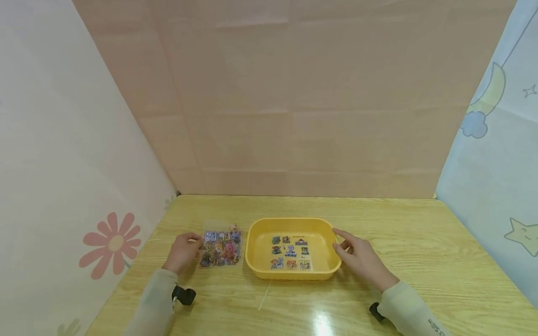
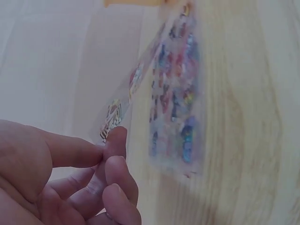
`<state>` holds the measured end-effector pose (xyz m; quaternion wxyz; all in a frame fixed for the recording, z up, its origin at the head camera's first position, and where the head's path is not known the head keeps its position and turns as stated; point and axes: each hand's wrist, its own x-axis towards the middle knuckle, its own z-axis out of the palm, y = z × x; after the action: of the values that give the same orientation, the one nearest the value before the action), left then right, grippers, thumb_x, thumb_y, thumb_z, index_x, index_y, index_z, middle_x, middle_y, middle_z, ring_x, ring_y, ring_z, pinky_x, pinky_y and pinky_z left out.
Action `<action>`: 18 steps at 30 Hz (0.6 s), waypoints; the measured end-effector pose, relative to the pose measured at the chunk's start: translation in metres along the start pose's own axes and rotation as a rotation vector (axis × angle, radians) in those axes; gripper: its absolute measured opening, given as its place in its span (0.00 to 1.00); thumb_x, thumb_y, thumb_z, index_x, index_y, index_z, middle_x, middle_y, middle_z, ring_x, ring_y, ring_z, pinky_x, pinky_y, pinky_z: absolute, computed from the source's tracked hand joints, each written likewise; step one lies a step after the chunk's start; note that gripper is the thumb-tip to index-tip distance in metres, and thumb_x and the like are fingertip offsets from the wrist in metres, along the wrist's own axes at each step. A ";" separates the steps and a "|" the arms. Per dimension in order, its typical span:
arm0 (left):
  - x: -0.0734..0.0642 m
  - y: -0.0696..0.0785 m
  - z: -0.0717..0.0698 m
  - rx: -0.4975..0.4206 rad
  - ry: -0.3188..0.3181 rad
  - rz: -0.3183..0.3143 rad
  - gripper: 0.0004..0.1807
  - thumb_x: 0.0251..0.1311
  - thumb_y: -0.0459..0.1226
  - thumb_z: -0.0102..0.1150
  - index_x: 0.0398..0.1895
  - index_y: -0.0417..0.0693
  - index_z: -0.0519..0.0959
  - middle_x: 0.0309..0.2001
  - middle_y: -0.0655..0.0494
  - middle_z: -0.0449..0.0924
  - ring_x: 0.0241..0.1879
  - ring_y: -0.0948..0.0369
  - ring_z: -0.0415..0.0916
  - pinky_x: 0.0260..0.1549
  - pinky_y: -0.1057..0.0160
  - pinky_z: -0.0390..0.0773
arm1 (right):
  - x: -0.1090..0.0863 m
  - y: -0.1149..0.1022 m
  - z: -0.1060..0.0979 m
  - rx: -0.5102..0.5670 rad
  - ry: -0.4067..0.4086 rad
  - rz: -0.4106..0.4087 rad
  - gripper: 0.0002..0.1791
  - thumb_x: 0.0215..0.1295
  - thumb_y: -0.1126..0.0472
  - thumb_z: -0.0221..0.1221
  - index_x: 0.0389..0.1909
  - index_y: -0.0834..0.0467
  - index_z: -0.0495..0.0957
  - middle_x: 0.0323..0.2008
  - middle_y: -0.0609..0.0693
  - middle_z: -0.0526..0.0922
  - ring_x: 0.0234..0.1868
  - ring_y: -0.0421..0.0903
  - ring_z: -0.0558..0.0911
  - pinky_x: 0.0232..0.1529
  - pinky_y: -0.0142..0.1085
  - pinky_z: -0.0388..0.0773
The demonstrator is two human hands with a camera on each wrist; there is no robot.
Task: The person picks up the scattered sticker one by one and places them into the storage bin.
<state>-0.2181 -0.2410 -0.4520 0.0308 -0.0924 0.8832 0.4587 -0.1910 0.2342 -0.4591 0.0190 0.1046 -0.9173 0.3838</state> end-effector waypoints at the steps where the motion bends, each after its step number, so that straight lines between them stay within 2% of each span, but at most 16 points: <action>1: 0.000 0.001 0.000 -0.008 0.000 -0.005 0.17 0.75 0.35 0.49 0.56 0.30 0.75 0.44 0.38 0.82 0.32 0.52 0.80 0.28 0.55 0.78 | 0.000 0.000 0.000 -0.003 0.001 -0.002 0.28 0.74 0.54 0.56 0.71 0.60 0.68 0.34 0.49 0.83 0.24 0.40 0.77 0.24 0.33 0.74; 7: -0.002 0.008 -0.004 -0.049 -0.001 -0.009 0.16 0.75 0.35 0.48 0.57 0.32 0.75 0.44 0.41 0.81 0.33 0.49 0.78 0.25 0.56 0.74 | -0.002 -0.002 0.000 -0.014 0.004 -0.014 0.28 0.74 0.55 0.56 0.71 0.60 0.69 0.34 0.50 0.83 0.23 0.39 0.75 0.24 0.33 0.73; 10: -0.005 0.014 -0.006 -0.065 -0.006 0.012 0.17 0.76 0.35 0.48 0.57 0.32 0.75 0.43 0.41 0.82 0.33 0.49 0.78 0.24 0.57 0.74 | -0.001 -0.002 0.000 -0.011 0.006 -0.012 0.28 0.74 0.54 0.56 0.71 0.60 0.69 0.34 0.49 0.83 0.23 0.39 0.76 0.24 0.33 0.74; 18: -0.009 0.031 -0.010 -0.113 -0.027 0.040 0.16 0.76 0.36 0.49 0.58 0.32 0.74 0.44 0.40 0.83 0.31 0.54 0.77 0.22 0.60 0.73 | -0.001 0.000 0.001 -0.006 0.011 -0.010 0.28 0.74 0.53 0.56 0.70 0.60 0.69 0.33 0.50 0.83 0.24 0.39 0.76 0.24 0.33 0.74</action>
<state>-0.2146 -0.2303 -0.4205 0.0283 -0.0702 0.8570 0.5097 -0.1902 0.2338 -0.4597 0.0264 0.1070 -0.9179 0.3813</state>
